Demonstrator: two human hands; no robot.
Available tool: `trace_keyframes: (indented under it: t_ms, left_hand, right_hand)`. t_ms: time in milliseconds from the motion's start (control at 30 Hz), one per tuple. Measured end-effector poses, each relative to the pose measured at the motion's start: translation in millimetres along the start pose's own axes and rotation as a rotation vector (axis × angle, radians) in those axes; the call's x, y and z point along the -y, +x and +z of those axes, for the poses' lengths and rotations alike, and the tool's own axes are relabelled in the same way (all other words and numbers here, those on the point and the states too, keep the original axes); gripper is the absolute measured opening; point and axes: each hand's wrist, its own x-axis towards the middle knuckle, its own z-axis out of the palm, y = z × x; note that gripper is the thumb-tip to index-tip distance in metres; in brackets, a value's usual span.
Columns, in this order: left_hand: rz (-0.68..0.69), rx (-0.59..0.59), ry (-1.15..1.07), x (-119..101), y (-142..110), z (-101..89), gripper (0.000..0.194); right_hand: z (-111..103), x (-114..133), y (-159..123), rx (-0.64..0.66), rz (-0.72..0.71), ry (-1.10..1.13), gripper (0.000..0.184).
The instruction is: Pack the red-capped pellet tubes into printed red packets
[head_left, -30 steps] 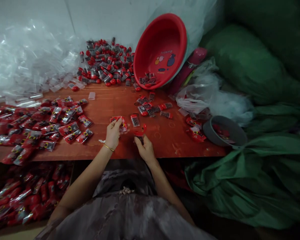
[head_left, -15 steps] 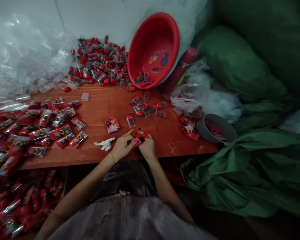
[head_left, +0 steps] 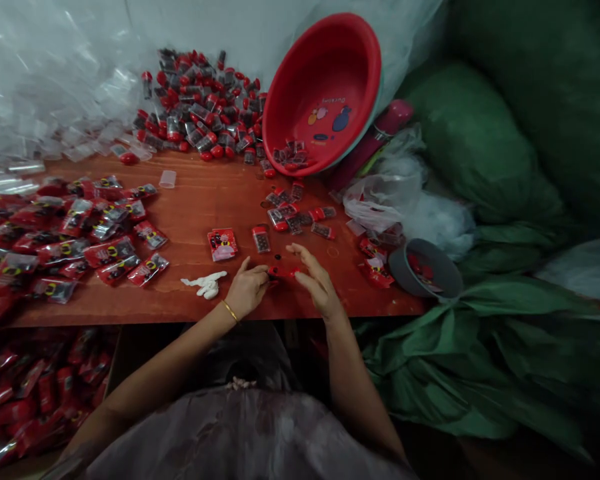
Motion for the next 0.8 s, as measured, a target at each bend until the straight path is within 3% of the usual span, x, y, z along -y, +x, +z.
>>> trace_keyframes:
  t_ms: [100,267,567,800]
  left_hand:
    - [0.022,-0.002,0.054,0,0,1.1,0.019]
    - [0.074,-0.013,0.088,5,-1,8.1,0.027]
    - [0.068,-0.020,0.095,5,1,12.7,0.031]
    - [-0.019,-0.020,-0.088,-1,-1,2.4,0.023]
  right_hand:
    - [6,9,24,0.077,-0.013,-0.119,0.045]
    - [37,20,40,0.220,0.079,-0.375,0.042]
    - [49,29,41,0.099,0.131,-0.639,0.035]
    - [42,28,40,0.084,0.142,-0.571,0.038]
